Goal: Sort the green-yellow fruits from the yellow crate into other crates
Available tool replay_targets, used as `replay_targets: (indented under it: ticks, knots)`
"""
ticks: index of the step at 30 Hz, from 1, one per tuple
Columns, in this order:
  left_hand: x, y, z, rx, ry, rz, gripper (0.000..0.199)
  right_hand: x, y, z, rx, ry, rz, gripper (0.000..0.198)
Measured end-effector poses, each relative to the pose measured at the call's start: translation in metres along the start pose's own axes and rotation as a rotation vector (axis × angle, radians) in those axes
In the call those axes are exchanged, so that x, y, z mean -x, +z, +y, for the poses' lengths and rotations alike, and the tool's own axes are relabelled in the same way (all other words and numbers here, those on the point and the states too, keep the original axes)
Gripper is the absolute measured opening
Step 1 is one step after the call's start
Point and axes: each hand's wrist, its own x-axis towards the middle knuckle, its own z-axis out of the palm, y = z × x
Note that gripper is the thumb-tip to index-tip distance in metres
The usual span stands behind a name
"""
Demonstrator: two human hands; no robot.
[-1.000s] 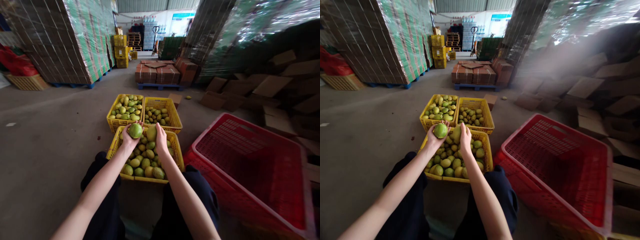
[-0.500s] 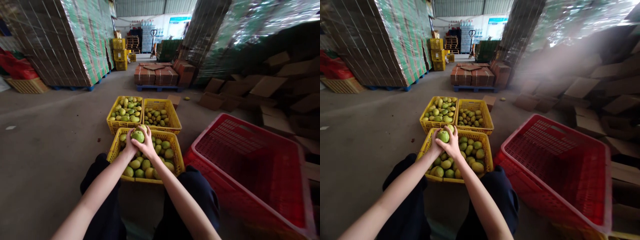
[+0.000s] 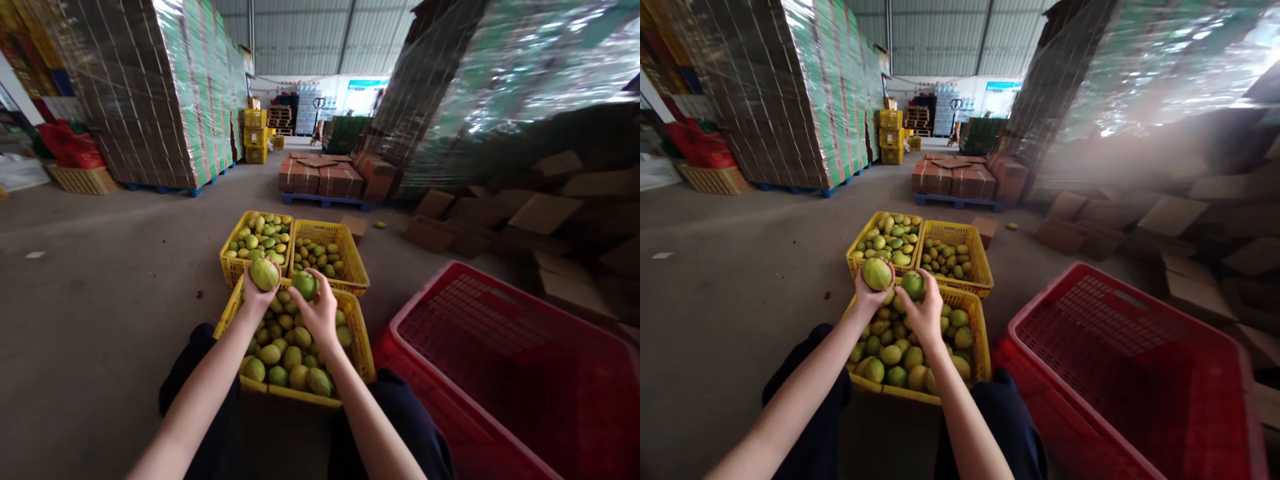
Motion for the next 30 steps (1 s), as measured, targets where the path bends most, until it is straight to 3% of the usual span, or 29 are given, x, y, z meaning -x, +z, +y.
replay_targets:
  ticks: [3,6,10,16,23,28,30]
  knots:
    - [0.006,0.008,0.009,0.324,-0.233,0.163,0.024,-0.015,-0.011,0.007,-0.096,0.169,0.141,0.059]
    - [0.020,0.019,0.002,0.427,-0.330,0.223,0.021,-0.018,-0.006,0.014,-0.093,0.160,0.183,0.055]
    - [0.035,0.026,-0.018,0.310,-0.396,0.159,0.032,-0.006,0.012,0.022,0.017,0.046,0.171,0.045]
    - [0.040,0.025,-0.031,0.191,-0.496,0.013,0.037,0.007,0.021,0.033,0.152,0.029,0.027,0.047]
    - [0.040,0.015,-0.028,0.125,-0.376,0.224,0.023,0.021,0.021,0.031,0.165,-0.076,-0.176,0.063]
    - [0.046,0.001,-0.025,0.042,-0.181,0.111,0.021,0.035,0.025,0.018,0.143,-0.292,-0.216,0.061]
    - [0.041,0.000,-0.025,0.077,-0.214,0.041,0.021,0.040,0.027,0.015,0.173,-0.413,-0.175,0.063]
